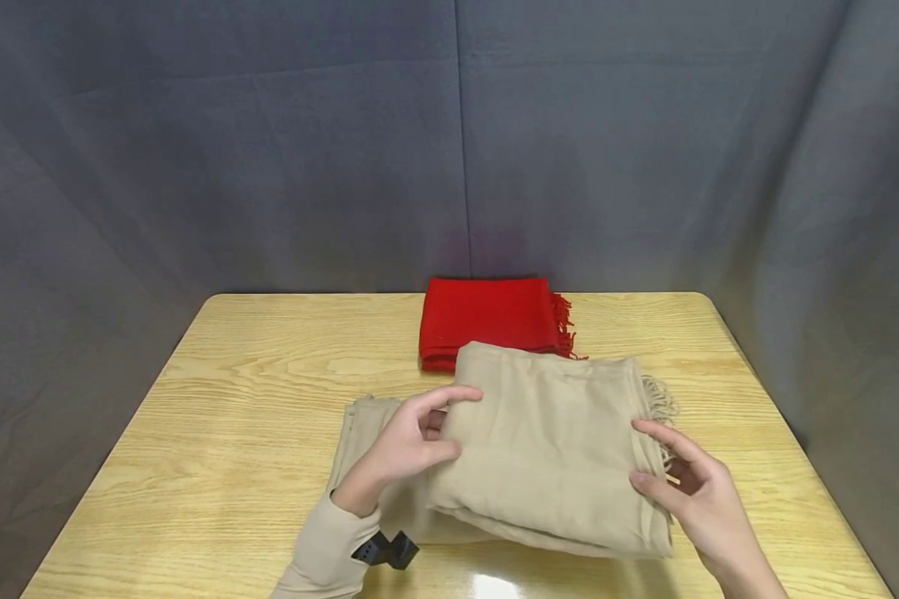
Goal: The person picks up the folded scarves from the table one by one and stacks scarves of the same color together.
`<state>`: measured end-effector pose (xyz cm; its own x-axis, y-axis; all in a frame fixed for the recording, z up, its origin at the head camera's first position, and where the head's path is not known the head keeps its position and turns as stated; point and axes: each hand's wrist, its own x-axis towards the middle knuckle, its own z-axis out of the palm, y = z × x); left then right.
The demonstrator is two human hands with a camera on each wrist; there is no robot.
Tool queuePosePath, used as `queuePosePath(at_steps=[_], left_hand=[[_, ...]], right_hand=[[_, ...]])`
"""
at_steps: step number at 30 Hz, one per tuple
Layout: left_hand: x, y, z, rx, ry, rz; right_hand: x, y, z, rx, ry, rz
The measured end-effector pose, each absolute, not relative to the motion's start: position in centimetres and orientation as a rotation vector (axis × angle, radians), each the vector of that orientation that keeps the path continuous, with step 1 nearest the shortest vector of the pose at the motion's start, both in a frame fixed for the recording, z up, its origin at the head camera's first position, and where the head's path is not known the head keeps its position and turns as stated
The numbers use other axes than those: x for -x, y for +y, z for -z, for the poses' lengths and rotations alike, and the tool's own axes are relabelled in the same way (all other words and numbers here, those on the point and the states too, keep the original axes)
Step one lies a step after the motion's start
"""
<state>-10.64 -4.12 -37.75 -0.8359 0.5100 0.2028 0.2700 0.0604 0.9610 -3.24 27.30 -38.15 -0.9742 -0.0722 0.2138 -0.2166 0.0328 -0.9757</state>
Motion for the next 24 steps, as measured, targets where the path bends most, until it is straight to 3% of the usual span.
queuePosePath(at_steps=[24], left_hand=[[10.1,-6.5,38.0,-0.804,2.213,-1.887]], right_hand=[[3.9,25.1,38.0,-0.407,-2.191,-2.056]])
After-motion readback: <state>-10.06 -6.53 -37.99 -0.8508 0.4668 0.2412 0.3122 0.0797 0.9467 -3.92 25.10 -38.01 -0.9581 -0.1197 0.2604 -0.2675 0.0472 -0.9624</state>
